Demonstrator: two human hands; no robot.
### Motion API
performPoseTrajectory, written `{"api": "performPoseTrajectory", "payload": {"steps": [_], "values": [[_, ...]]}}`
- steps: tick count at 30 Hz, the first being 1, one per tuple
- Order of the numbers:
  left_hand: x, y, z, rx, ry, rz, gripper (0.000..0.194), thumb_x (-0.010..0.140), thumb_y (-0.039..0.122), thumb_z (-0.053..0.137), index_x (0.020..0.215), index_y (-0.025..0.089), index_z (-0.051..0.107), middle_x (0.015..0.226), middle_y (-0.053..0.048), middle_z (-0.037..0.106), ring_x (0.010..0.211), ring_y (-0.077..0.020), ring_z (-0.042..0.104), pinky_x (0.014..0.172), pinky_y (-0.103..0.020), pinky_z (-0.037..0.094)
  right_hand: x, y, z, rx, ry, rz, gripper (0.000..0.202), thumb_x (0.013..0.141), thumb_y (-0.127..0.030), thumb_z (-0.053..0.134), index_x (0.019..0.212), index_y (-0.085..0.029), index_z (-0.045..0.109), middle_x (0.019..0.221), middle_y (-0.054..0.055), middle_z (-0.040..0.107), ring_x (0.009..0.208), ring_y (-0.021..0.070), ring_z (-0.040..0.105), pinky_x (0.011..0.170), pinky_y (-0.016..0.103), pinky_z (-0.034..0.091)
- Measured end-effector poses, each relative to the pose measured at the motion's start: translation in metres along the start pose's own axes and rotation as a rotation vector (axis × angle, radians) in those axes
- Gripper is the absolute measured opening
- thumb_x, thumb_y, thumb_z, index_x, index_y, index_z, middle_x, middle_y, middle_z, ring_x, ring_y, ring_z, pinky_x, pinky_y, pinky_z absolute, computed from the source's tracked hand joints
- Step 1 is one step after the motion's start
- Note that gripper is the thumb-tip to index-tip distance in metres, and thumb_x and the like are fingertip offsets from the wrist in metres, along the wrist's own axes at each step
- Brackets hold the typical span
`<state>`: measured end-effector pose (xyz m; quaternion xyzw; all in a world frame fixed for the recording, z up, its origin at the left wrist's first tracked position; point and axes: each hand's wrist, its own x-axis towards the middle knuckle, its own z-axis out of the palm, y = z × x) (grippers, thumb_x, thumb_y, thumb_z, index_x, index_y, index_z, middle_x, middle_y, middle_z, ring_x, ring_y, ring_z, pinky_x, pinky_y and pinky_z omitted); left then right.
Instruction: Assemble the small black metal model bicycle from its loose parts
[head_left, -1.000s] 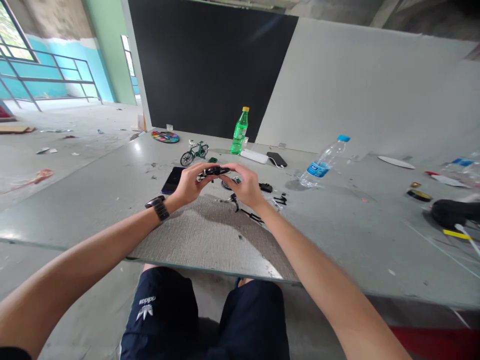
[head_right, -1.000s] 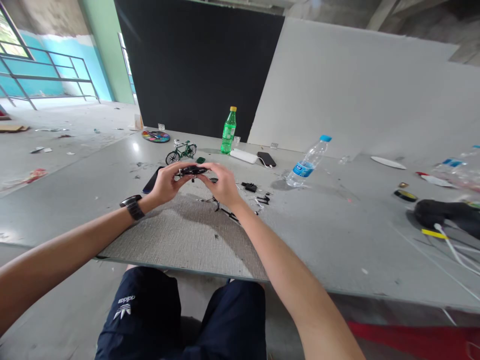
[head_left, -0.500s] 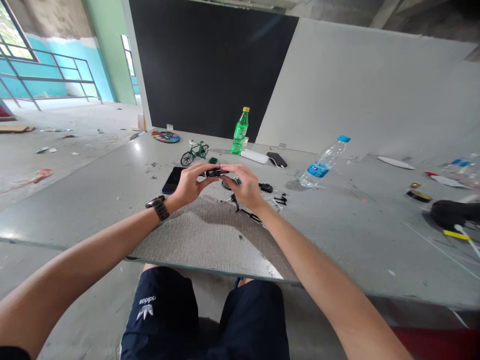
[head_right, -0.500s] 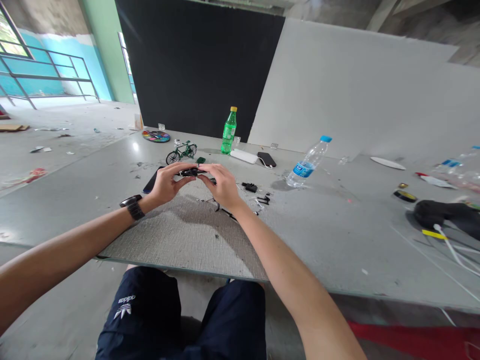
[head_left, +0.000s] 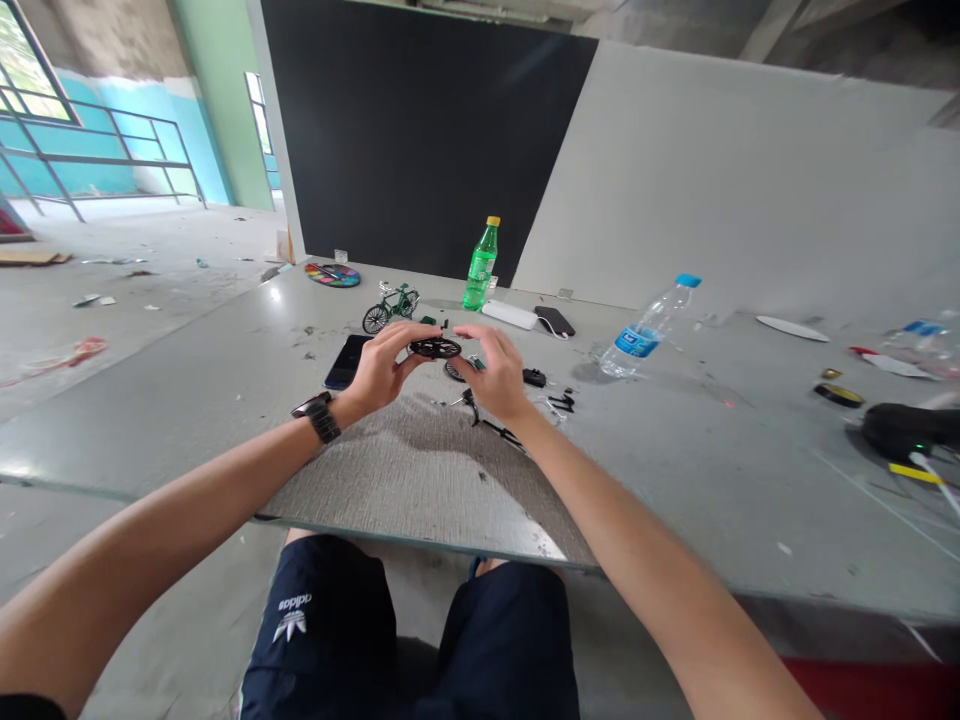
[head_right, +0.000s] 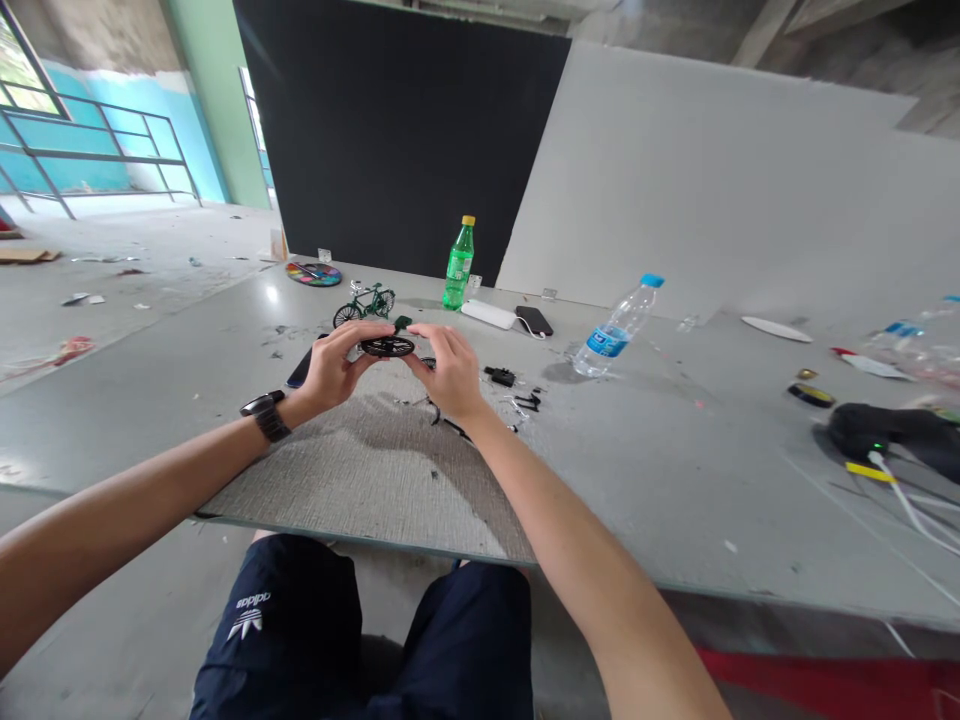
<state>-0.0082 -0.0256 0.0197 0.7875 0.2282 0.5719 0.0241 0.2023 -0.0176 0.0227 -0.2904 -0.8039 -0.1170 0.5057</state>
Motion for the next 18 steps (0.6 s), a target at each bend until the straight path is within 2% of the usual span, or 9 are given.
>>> {"api": "performPoseTrajectory", "payload": {"steps": [11,18], "values": [[-0.0049,-0.0048,0.0060,-0.022,0.039,-0.081,0.026,0.095,0.019,0.066,0.120,0.022,0.067,0.119,-0.009,0.075,0.111,-0.0202,0.070,0.099,-0.039,0.054,0.0025,-0.0017,-0.0022,0.008,-0.009,0.000,0.023,0.098,-0.038,0.061,0.118,-0.029,0.063,0.107,0.006,0.072,0.098,0.0251,0.066,0.089,0.044,0.052],[-0.0042,-0.0031,0.0055,-0.008,0.033,-0.089,0.025,0.095,0.021,0.066,0.120,0.022,0.067,0.119,-0.009,0.075,0.111,-0.0210,0.070,0.098,-0.040,0.055,0.0035,-0.0043,-0.0039,0.008,-0.034,0.021,0.020,0.098,-0.039,0.060,0.116,-0.030,0.063,0.104,0.006,0.071,0.097,0.0254,0.065,0.089,0.045,0.052]]}}
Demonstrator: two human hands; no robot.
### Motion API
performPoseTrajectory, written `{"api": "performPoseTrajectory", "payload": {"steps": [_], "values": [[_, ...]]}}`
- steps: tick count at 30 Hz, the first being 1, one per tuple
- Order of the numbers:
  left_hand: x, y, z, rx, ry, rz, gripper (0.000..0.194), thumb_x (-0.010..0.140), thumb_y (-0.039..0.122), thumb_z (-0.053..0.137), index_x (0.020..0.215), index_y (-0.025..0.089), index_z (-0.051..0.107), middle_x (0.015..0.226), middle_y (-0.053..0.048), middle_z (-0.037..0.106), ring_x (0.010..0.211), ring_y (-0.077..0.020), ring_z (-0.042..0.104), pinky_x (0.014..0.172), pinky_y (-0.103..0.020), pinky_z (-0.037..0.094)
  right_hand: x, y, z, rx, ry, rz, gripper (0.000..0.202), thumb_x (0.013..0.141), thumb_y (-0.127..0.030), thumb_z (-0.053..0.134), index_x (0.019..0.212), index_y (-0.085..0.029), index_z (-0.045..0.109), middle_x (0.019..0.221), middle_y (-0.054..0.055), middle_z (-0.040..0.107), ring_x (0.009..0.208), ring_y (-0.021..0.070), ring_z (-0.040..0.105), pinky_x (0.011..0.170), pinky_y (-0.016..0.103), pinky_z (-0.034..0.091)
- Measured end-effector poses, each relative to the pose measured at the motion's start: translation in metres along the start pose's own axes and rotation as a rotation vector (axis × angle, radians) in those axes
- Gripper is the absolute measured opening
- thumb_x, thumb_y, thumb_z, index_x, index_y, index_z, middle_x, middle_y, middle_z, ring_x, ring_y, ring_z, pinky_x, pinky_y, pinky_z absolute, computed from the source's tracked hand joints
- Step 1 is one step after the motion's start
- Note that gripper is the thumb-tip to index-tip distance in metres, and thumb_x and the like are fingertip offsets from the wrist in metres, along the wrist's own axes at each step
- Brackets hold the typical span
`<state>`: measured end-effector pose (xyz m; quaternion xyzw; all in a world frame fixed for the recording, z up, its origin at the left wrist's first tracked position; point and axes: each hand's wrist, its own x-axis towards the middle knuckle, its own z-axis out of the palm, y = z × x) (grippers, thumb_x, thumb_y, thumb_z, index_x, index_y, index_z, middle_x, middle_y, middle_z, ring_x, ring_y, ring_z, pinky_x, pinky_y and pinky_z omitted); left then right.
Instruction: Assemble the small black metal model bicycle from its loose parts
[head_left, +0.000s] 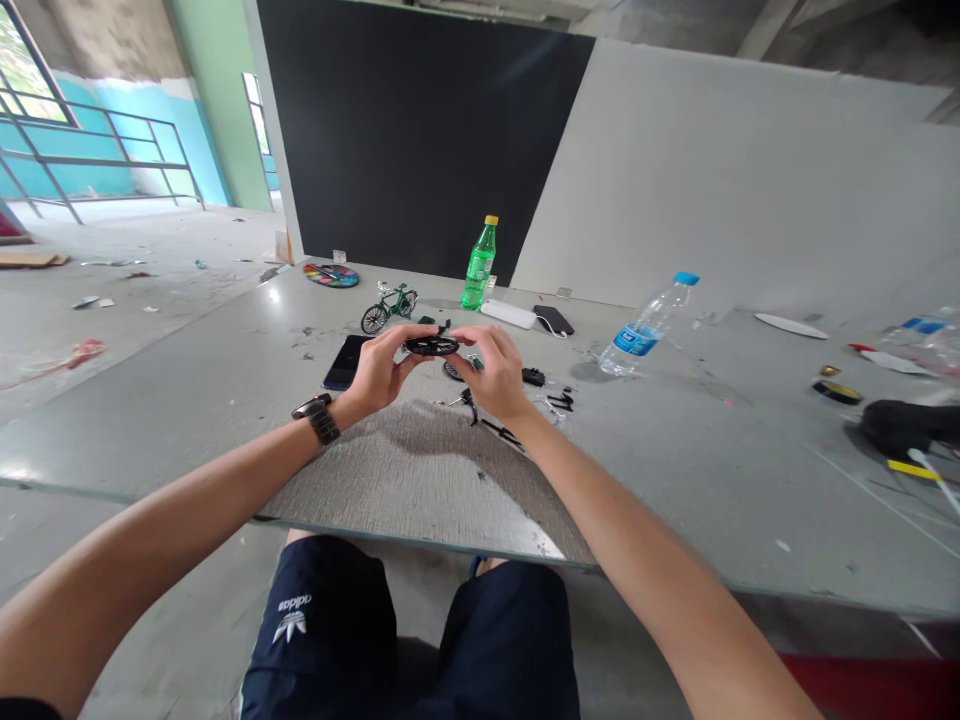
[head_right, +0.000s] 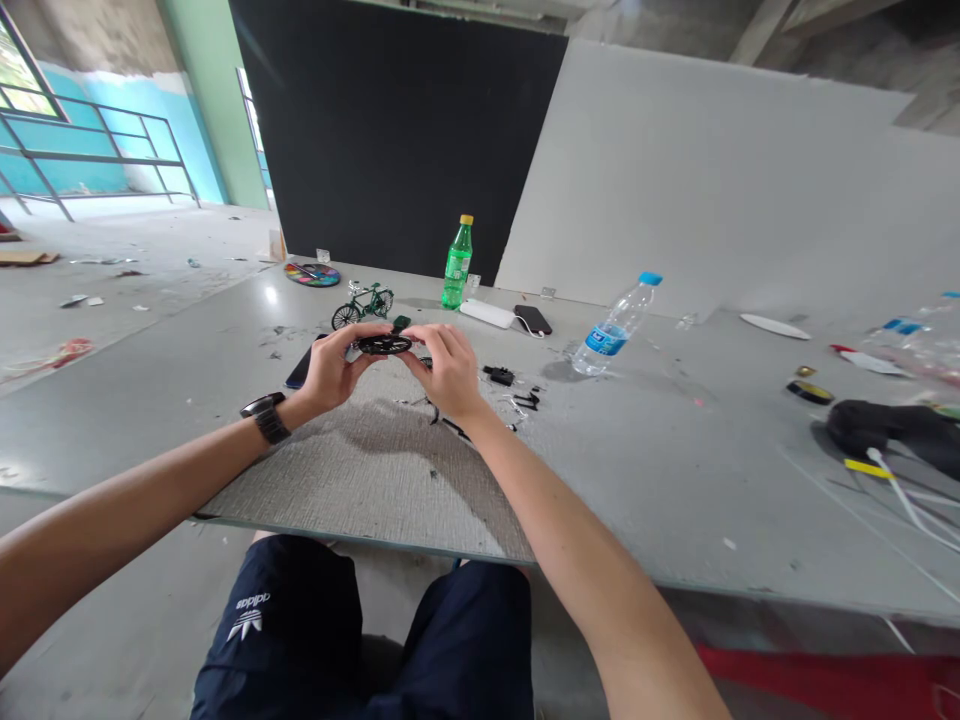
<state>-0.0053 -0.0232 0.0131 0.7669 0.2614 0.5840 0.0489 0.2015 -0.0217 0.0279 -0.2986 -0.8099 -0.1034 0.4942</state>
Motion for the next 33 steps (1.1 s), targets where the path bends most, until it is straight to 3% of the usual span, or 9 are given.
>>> {"api": "performPoseTrajectory", "payload": {"steps": [8,16,19,26,33], "values": [[0.000,0.000,0.000,-0.012,0.003,-0.001,0.026,0.094,0.022,0.067,0.120,0.021,0.066,0.118,-0.009,0.075,0.111,-0.0203,0.070,0.098,-0.037,0.055,0.000,-0.001,0.001,0.006,0.013,-0.036,0.021,0.098,-0.038,0.060,0.117,-0.029,0.062,0.106,0.006,0.071,0.098,0.0248,0.065,0.089,0.043,0.053],[0.003,0.004,0.000,-0.104,-0.022,-0.107,0.025,0.093,0.028,0.069,0.117,0.021,0.068,0.118,-0.009,0.075,0.112,-0.0227,0.070,0.101,-0.042,0.055,0.008,0.016,-0.019,-0.060,-0.169,-0.185,0.035,0.099,-0.037,0.051,0.132,-0.027,0.057,0.121,0.009,0.069,0.112,0.0282,0.063,0.098,0.048,0.050],[0.003,0.001,0.002,-0.179,-0.049,-0.138,0.027,0.091,0.030,0.072,0.116,0.022,0.070,0.119,-0.009,0.075,0.112,-0.0238,0.071,0.103,-0.043,0.054,0.009,0.024,-0.023,-0.103,-0.153,-0.165,0.029,0.102,-0.030,0.043,0.126,-0.027,0.061,0.114,0.008,0.071,0.105,0.0266,0.065,0.095,0.047,0.051],[0.000,-0.007,0.005,-0.258,-0.143,-0.174,0.027,0.088,0.033,0.075,0.113,0.023,0.072,0.112,-0.008,0.077,0.106,-0.0228,0.072,0.099,-0.042,0.055,0.010,0.019,-0.024,-0.153,-0.179,-0.179,0.015,0.101,-0.033,0.055,0.110,-0.031,0.066,0.103,0.005,0.071,0.099,0.0255,0.064,0.092,0.045,0.050],[0.000,-0.009,0.004,-0.270,-0.148,-0.192,0.028,0.087,0.032,0.077,0.112,0.022,0.073,0.112,-0.009,0.077,0.107,-0.0233,0.072,0.100,-0.042,0.055,0.019,0.007,-0.025,0.026,-0.193,-0.117,0.016,0.104,-0.032,0.050,0.103,-0.029,0.065,0.100,0.004,0.069,0.098,0.0227,0.061,0.088,0.040,0.050]]}}
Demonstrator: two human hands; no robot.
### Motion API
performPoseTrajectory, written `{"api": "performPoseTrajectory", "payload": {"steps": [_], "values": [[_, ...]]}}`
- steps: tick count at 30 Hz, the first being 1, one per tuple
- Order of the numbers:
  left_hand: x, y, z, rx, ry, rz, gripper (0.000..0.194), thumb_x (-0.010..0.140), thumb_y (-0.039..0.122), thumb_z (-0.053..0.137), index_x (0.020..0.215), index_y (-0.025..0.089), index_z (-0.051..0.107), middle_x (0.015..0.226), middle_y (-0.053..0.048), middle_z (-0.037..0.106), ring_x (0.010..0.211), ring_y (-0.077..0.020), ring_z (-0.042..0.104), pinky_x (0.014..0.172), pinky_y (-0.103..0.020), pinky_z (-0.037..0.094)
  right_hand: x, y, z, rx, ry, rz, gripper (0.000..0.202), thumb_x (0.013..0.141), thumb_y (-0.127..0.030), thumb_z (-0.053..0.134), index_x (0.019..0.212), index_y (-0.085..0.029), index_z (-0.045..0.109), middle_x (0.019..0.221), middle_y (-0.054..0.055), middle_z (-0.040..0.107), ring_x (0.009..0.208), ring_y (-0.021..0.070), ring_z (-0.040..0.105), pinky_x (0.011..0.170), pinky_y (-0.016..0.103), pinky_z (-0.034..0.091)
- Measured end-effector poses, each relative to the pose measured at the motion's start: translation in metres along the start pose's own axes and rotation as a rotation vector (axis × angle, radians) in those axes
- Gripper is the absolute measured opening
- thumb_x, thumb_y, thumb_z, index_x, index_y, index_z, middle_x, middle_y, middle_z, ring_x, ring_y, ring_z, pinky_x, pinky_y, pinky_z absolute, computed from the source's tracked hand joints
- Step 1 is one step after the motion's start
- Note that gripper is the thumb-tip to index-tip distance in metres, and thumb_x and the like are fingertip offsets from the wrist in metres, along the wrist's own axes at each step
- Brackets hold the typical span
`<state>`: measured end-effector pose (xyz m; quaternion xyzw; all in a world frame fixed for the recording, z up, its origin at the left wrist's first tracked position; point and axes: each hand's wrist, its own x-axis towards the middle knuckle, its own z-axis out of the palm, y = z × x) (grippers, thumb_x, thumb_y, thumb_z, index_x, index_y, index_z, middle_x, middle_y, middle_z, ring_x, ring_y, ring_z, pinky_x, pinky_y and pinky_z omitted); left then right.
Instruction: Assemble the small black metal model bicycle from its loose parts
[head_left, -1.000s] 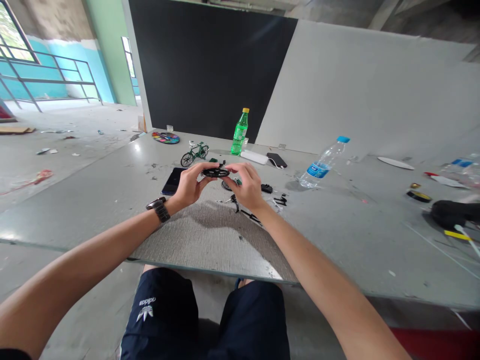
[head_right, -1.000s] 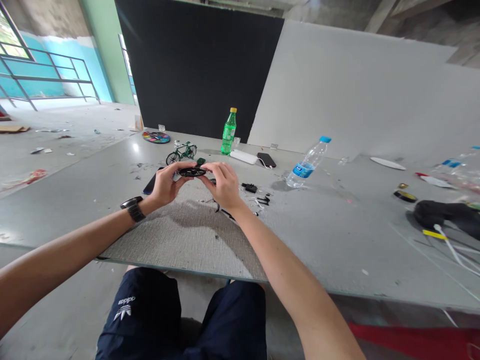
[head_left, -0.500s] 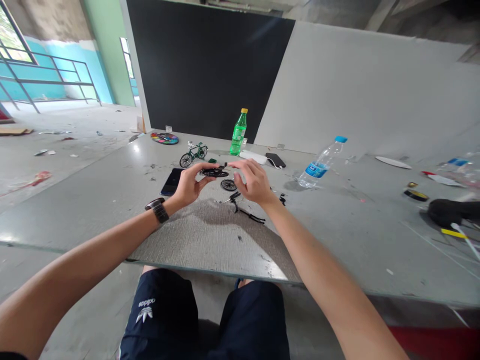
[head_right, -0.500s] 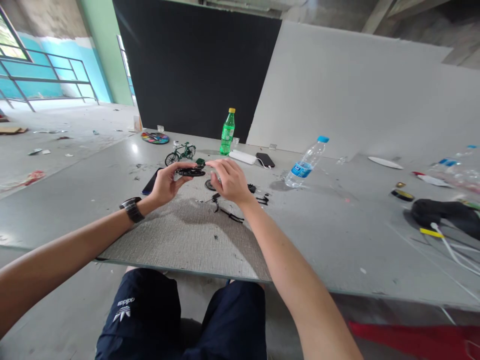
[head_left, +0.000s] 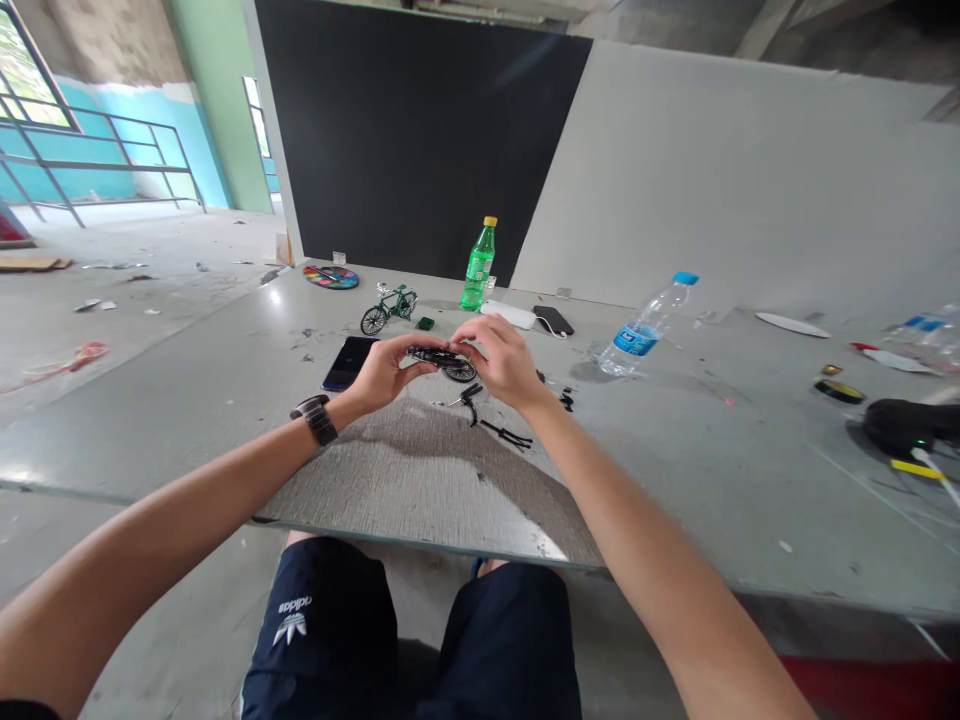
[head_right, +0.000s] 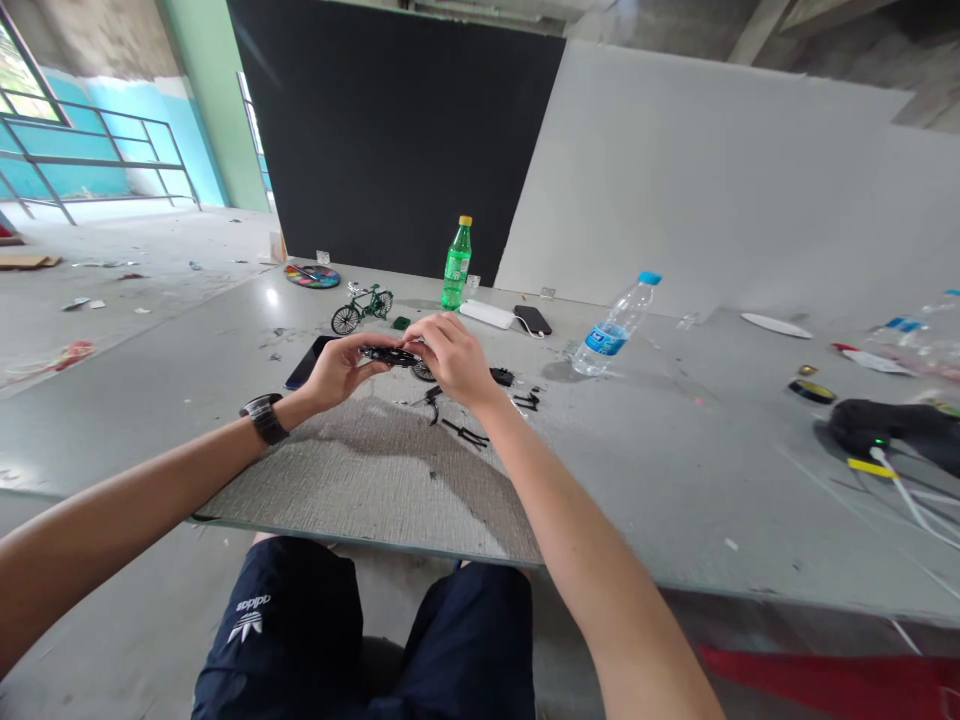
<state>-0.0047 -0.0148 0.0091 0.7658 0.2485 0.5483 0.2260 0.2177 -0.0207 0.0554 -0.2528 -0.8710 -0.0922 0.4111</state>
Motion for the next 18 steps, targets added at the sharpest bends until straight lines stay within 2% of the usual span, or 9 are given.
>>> {"api": "performPoseTrajectory", "payload": {"steps": [4,6,7,8,10,11,12,18], "values": [[0.002,0.004,-0.003,0.030,0.016,0.021,0.028,0.089,0.031,0.074,0.116,0.022,0.072,0.116,-0.009,0.076,0.110,-0.0231,0.071,0.102,-0.041,0.053,0.003,0.004,-0.002,0.120,-0.076,0.098,0.019,0.104,-0.034,0.048,0.101,-0.025,0.065,0.102,0.005,0.069,0.096,0.0209,0.061,0.083,0.037,0.049],[0.002,0.007,-0.004,0.066,0.036,0.043,0.028,0.090,0.031,0.073,0.117,0.023,0.072,0.118,-0.008,0.076,0.111,-0.0230,0.071,0.101,-0.040,0.054,0.001,0.013,-0.005,0.157,-0.126,0.214,0.020,0.102,-0.034,0.050,0.103,-0.023,0.067,0.102,0.006,0.069,0.092,0.0199,0.062,0.080,0.035,0.049],[0.003,0.007,-0.005,0.086,0.056,0.052,0.028,0.090,0.031,0.073,0.117,0.023,0.072,0.118,-0.008,0.076,0.111,-0.0230,0.071,0.101,-0.040,0.054,-0.002,0.019,-0.006,0.173,-0.195,0.282,0.019,0.101,-0.034,0.053,0.102,-0.022,0.068,0.100,0.006,0.070,0.089,0.0195,0.062,0.078,0.034,0.049],[0.003,0.008,-0.005,0.106,0.075,0.060,0.028,0.090,0.031,0.073,0.117,0.023,0.072,0.118,-0.008,0.076,0.111,-0.0229,0.071,0.100,-0.039,0.054,-0.005,0.025,-0.006,0.189,-0.301,0.347,0.018,0.098,-0.033,0.056,0.100,-0.022,0.070,0.097,0.006,0.071,0.086,0.0191,0.063,0.077,0.034,0.048],[0.003,0.007,-0.006,0.149,0.091,0.082,0.027,0.091,0.030,0.072,0.117,0.022,0.071,0.118,-0.009,0.076,0.110,-0.0224,0.071,0.100,-0.039,0.055,-0.012,0.039,-0.007,0.239,-0.643,0.436,0.011,0.089,-0.030,0.067,0.092,-0.023,0.074,0.088,0.005,0.073,0.082,0.0193,0.064,0.076,0.034,0.049],[0.002,0.006,-0.006,0.168,0.081,0.099,0.026,0.092,0.029,0.072,0.117,0.022,0.071,0.118,-0.009,0.076,0.110,-0.0220,0.071,0.099,-0.039,0.055,-0.016,0.045,-0.006,0.249,-0.766,0.459,0.010,0.084,-0.030,0.073,0.091,-0.024,0.075,0.088,0.004,0.073,0.082,0.0198,0.065,0.075,0.033,0.049],[0.002,0.006,-0.007,0.187,0.062,0.120,0.026,0.092,0.028,0.071,0.118,0.022,0.071,0.118,-0.009,0.076,0.110,-0.0216,0.071,0.099,-0.039,0.055,-0.019,0.050,-0.005,0.251,-0.823,0.481,0.010,0.081,-0.029,0.075,0.089,-0.024,0.076,0.087,0.004,0.073,0.081,0.0199,0.065,0.074,0.033,0.048],[0.000,0.001,-0.006,0.251,-0.045,0.202,0.027,0.093,0.023,0.068,0.120,0.023,0.070,0.118,-0.009,0.075,0.112,-0.0212,0.069,0.100,-0.040,0.054,-0.026,0.055,0.002,0.208,-0.814,0.461,0.003,0.080,-0.022,0.071,0.081,-0.024,0.074,0.085,0.004,0.073,0.079,0.0197,0.064,0.071,0.032,0.046]]}}
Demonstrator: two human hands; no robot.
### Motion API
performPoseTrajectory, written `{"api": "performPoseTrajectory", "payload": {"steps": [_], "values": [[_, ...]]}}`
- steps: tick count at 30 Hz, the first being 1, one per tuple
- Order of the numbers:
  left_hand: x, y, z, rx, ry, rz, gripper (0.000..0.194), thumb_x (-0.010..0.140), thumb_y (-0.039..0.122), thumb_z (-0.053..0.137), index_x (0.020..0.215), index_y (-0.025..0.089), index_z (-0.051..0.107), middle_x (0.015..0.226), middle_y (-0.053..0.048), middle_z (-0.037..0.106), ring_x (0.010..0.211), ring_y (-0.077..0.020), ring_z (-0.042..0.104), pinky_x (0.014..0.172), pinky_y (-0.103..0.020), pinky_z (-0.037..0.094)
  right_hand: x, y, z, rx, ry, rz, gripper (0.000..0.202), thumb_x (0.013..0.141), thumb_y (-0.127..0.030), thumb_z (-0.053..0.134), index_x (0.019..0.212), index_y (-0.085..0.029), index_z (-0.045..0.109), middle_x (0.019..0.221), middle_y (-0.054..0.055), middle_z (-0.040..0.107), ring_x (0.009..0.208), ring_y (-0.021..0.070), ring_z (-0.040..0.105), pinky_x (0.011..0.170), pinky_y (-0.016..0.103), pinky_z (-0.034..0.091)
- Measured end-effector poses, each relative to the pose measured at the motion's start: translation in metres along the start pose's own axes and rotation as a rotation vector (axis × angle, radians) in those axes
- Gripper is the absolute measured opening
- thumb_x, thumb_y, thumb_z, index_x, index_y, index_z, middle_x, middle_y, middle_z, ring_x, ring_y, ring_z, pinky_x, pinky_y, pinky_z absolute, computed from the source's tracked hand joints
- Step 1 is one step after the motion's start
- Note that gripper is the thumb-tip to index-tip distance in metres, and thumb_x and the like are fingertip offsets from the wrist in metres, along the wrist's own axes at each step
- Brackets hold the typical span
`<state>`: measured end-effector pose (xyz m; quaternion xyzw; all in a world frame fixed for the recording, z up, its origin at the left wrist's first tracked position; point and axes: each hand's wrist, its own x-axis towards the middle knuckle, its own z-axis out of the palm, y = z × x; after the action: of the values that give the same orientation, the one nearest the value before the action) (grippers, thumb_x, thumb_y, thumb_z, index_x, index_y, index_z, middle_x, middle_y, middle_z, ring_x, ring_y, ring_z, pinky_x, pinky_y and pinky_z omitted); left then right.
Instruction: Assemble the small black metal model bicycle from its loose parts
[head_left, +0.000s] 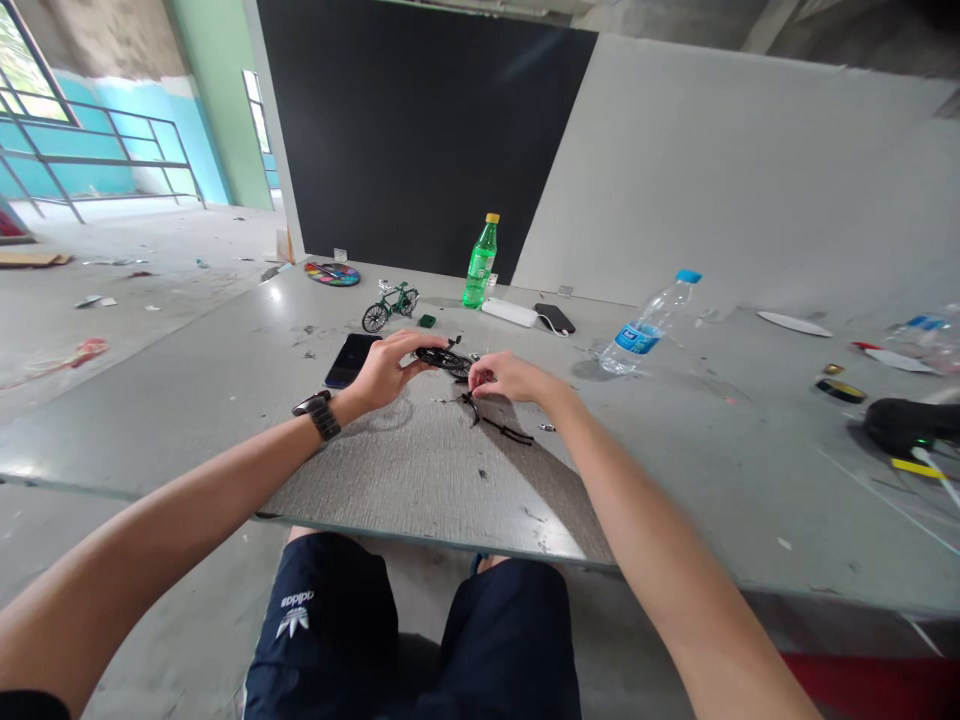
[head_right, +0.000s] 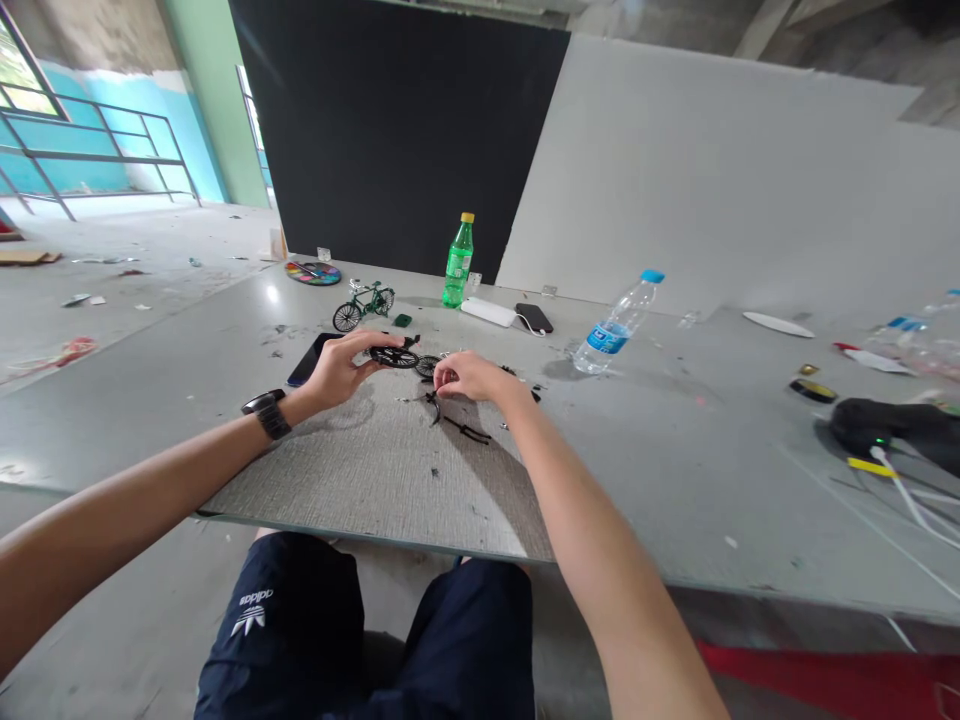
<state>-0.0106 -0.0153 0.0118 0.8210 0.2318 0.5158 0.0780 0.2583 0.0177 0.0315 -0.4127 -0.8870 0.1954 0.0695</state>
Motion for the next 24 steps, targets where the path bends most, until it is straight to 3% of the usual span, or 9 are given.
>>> {"api": "performPoseTrajectory", "payload": {"steps": [4,7,10,16,24], "values": [[-0.001,-0.002,0.000,0.010,-0.008,-0.003,0.028,0.094,0.022,0.067,0.122,0.023,0.069,0.119,-0.009,0.075,0.113,-0.0212,0.069,0.101,-0.040,0.054,-0.005,-0.003,-0.009,-0.006,0.083,0.074,0.013,0.088,-0.019,0.061,0.086,-0.024,0.073,0.087,0.005,0.073,0.074,0.0188,0.063,0.069,0.034,0.045],[-0.001,-0.002,-0.001,0.011,0.021,-0.008,0.027,0.095,0.021,0.065,0.122,0.022,0.069,0.120,-0.009,0.075,0.114,-0.0207,0.069,0.101,-0.040,0.054,-0.011,-0.007,-0.023,0.008,0.310,0.078,0.019,0.093,-0.022,0.056,0.098,-0.024,0.075,0.090,0.006,0.074,0.077,0.0200,0.064,0.072,0.037,0.047],[-0.001,0.000,-0.001,0.000,0.051,-0.027,0.026,0.095,0.021,0.066,0.121,0.021,0.069,0.120,-0.009,0.075,0.113,-0.0206,0.069,0.101,-0.040,0.054,-0.017,-0.017,-0.035,0.039,0.547,-0.034,0.023,0.096,-0.029,0.056,0.105,-0.024,0.076,0.098,0.006,0.075,0.084,0.0216,0.065,0.077,0.041,0.048],[0.000,0.004,0.000,-0.002,0.092,-0.059,0.027,0.095,0.023,0.066,0.122,0.021,0.068,0.121,-0.010,0.075,0.112,-0.0211,0.070,0.100,-0.040,0.055,-0.016,-0.038,-0.032,0.077,0.510,-0.163,0.022,0.096,-0.035,0.059,0.101,-0.024,0.078,0.102,0.006,0.076,0.090,0.0220,0.067,0.078,0.039,0.051],[0.000,0.004,0.001,-0.009,0.128,-0.060,0.028,0.094,0.026,0.069,0.122,0.021,0.068,0.121,-0.010,0.075,0.112,-0.0215,0.071,0.100,-0.040,0.055,-0.011,-0.043,-0.023,0.110,0.525,-0.143,0.027,0.097,-0.040,0.057,0.103,-0.023,0.078,0.100,0.006,0.076,0.088,0.0208,0.068,0.078,0.038,0.052]]}}
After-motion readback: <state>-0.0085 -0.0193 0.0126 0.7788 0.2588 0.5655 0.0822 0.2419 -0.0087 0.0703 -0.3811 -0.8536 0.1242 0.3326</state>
